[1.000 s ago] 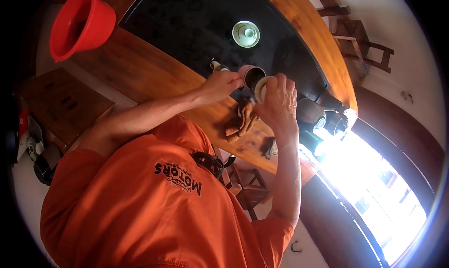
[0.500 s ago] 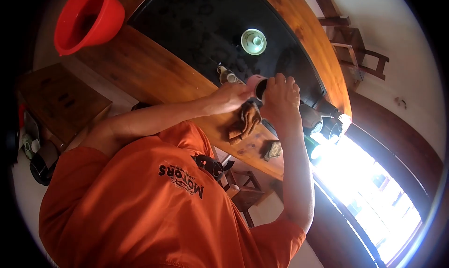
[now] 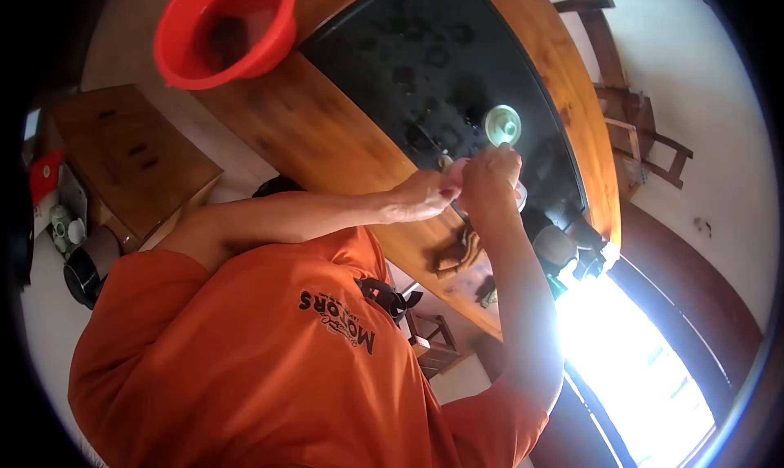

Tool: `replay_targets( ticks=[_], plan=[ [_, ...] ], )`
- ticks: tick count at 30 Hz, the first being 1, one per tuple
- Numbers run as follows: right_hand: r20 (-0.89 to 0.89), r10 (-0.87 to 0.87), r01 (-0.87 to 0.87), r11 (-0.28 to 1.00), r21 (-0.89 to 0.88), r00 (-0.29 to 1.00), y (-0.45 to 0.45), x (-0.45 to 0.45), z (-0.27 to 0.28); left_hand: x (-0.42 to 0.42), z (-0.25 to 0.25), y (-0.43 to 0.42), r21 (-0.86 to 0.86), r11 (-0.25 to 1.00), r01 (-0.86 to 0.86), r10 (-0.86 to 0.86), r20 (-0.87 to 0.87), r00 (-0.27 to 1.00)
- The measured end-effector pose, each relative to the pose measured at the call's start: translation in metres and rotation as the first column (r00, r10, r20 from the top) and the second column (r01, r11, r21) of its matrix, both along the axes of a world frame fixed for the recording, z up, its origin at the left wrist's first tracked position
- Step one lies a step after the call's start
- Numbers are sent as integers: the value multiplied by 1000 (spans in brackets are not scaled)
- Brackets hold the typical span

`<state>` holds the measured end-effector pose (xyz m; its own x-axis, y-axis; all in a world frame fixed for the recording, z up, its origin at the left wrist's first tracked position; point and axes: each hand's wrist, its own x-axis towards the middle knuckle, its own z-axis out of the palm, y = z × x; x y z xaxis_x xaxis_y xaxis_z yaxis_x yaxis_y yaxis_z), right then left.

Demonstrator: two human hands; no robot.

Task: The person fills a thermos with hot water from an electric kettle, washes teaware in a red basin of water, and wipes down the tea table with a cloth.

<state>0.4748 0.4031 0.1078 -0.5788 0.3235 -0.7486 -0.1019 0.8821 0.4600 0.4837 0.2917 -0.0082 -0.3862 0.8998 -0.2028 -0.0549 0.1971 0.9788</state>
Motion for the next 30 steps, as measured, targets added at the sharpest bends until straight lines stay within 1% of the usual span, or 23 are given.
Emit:
replay_targets(
  ticks=[1, 3, 5, 6, 7, 9, 10, 11, 13, 15, 17, 18, 19, 20, 21, 23, 24, 25, 27, 28, 29, 30],
  plan=[
    [81, -35, 34, 999, 10, 996, -6, -14, -1, -12, 5, -6, -64, 998, 3, 2, 75, 997],
    [79, -7, 7, 1000, 2, 997, -13, -31, -8, -33, 12, -20, -89, 996, 7, -1, 74, 997],
    [91, 91, -90, 996, -13, 992, -26, -51, -10, -53, 16, -32, -145, 989, -13, 38, 173, 984],
    [46, 118, -116, 993, -36, 992, -30, -58, -12, -60, 16, -37, -178, 984, -17, 58, 230, 971],
    [48, 110, -108, 994, -34, 993, -34, -67, -15, -66, 14, -41, -176, 984, -9, 50, 231, 972],
    [133, 177, -168, 983, -75, 975, -43, -88, -17, -78, 8, -46, -269, 960, -79, 147, 242, 959],
    [209, 168, -179, 983, 35, 963, -60, -102, -6, -84, 3, -49, -238, 968, -80, 134, 219, 966],
    [210, 161, -173, 984, 39, 964, -62, -106, -9, -91, -2, -52, -233, 970, -74, 127, 220, 967],
    [111, 132, -138, 989, 48, 985, -60, -113, -22, -105, -10, -55, -215, 973, -80, 118, 171, 978],
    [88, 104, -107, 994, 30, 991, -54, -119, -28, -115, -19, -58, -189, 978, -87, 126, 201, 971],
    [-87, 43, -48, 997, -62, 995, -45, -121, -32, -124, -29, -58, -160, 975, -156, 191, 233, 953],
    [-87, 30, -35, 998, -55, 996, -40, -121, -35, -129, -33, -57, -200, 967, -158, 205, 239, 949],
    [-213, -53, 18, 987, -162, 976, -33, -120, -36, -136, -28, -58, -178, 967, -184, 232, 307, 923],
    [-333, -148, 60, 964, -260, 931, -23, -115, -38, -138, -39, -54, -200, 960, -195, 251, 315, 915],
    [-510, -175, 6, 949, -316, 842, -14, -103, -48, -138, -54, -49, -213, 957, -197, 260, 325, 909],
    [-512, -355, 116, 891, -440, 782, -4, -99, -43, -141, -70, -45, -201, 937, -285, 345, 412, 843],
    [-502, -418, 170, 868, -466, 757, 1, -94, -43, -144, -89, -45, -189, 942, -276, 332, 416, 847],
    [-567, -497, 171, 830, -530, 656, 1, -84, -43, -149, -104, -43, -183, 945, -273, 326, 415, 849],
    [-589, -644, 224, 745, -629, 488, 0, -72, -45, -167, -83, -40, -253, 933, -256, 341, 393, 854],
    [-580, -657, 242, 736, -633, 481, 4, -60, -50, -169, -86, -34, -312, 923, -227, 339, 374, 863],
    [-636, -685, 192, 719, -668, 356, -1, -52, -51, -175, -84, -33, -320, 921, -221, 333, 356, 873],
    [-668, -708, 133, 703, -699, 228, -6, -46, -56, -180, -84, -33, -309, 922, -233, 344, 374, 861]
  ],
)
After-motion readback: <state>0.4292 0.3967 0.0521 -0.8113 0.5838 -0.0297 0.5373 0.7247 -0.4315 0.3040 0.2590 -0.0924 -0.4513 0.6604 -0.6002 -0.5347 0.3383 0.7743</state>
